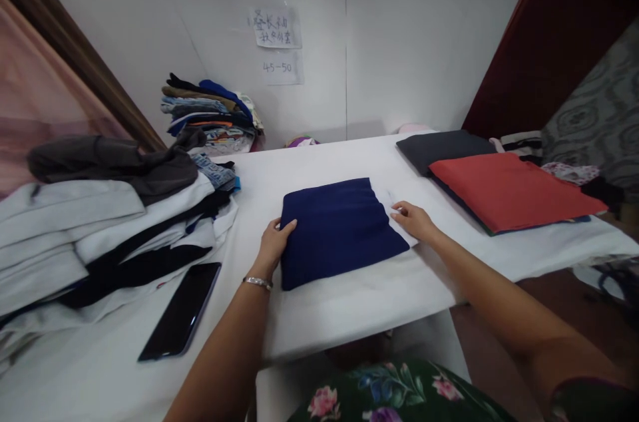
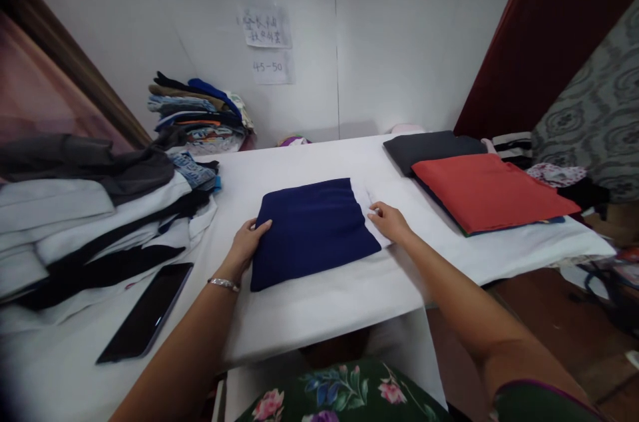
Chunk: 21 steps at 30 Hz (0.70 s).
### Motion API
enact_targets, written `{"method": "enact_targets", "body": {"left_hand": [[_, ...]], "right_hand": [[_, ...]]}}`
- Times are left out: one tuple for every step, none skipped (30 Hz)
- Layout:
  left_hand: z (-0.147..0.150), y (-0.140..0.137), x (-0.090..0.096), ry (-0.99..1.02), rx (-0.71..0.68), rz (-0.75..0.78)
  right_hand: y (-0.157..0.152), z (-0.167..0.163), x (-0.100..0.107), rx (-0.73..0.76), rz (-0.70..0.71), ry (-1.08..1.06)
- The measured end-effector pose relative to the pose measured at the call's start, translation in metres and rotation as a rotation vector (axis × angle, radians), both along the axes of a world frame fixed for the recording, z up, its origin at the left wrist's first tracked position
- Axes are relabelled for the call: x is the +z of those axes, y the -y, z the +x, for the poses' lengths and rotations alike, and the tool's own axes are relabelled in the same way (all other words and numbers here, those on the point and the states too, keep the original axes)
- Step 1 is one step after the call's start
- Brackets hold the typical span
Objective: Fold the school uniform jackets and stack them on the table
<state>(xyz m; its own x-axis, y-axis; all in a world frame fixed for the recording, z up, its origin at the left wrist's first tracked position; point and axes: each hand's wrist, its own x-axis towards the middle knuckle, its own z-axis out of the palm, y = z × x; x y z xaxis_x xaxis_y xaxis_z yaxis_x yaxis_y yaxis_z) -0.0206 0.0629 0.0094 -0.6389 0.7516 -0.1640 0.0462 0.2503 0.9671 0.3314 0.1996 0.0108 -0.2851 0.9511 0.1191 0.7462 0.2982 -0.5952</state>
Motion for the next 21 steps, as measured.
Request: {"method": "enact_targets", "body": {"left_hand": [[0.001,0.0,0.0,0.005,0.001,-0.001],[0.001,0.001,0.001,0.011,0.002,-0.003],[0.002,0.001,0.002,0.018,0.0,-0.005],[0.004,0.001,0.003,0.023,-0.002,-0.008],[0.005,0.002,0.005,0.025,-0.003,-0.01],[0.006,0.003,0.007,0.02,-0.002,-0.013],[0.008,0.003,0.009,0.009,0.001,-0.017],[0.009,0.004,0.011,-0.007,0.006,-0.022],[0.01,0.005,0.013,-0.021,0.008,-0.029],[0.011,0.006,0.015,-0.03,0.008,-0.034],[0.012,0.006,0.016,-0.032,0.006,-0.038],[0.012,0.006,0.017,-0.028,0.003,-0.038],[0.012,0.007,0.017,-0.025,-0.001,-0.04],[0.012,0.007,0.017,-0.027,-0.006,-0.041],[0.012,0.007,0.017,-0.042,-0.009,-0.042],[0.011,0.006,0.016,-0.065,-0.012,-0.043],[0.011,0.006,0.016,-0.088,-0.017,-0.043],[0.011,0.006,0.015,-0.107,-0.023,-0.043],[0.011,0.006,0.014,-0.115,-0.03,-0.041],[0.011,0.005,0.014,-0.113,-0.037,-0.038],[0.01,0.005,0.013,-0.107,-0.042,-0.04]], "right_hand": [[0.001,0.001,0.001,0.012,0.016,0.061],[0.002,0.002,0.004,0.024,0.053,0.122],[0.003,0.0,0.008,0.041,0.113,0.178],[0.006,-0.003,0.013,0.064,0.193,0.217],[0.01,-0.009,0.02,0.098,0.285,0.234],[0.015,-0.017,0.028,0.142,0.377,0.227],[0.022,-0.026,0.037,0.194,0.455,0.202],[0.028,-0.038,0.046,0.252,0.515,0.171],[0.035,-0.05,0.054,0.304,0.559,0.142],[0.039,-0.062,0.061,0.347,0.589,0.127],[0.041,-0.073,0.065,0.38,0.6,0.13],[0.04,-0.082,0.066,0.404,0.582,0.156],[0.036,-0.09,0.064,0.419,0.523,0.206],[0.028,-0.095,0.059,0.426,0.428,0.276],[0.019,-0.099,0.051,0.426,0.314,0.352],[0.008,-0.101,0.042,0.421,0.204,0.423],[-0.001,-0.101,0.033,0.414,0.125,0.475],[-0.009,-0.101,0.024,0.406,0.082,0.506],[-0.015,-0.101,0.017,0.4,0.077,0.516],[-0.018,-0.1,0.012,0.395,0.092,0.512],[-0.019,-0.099,0.009,0.391,0.108,0.504]]}}
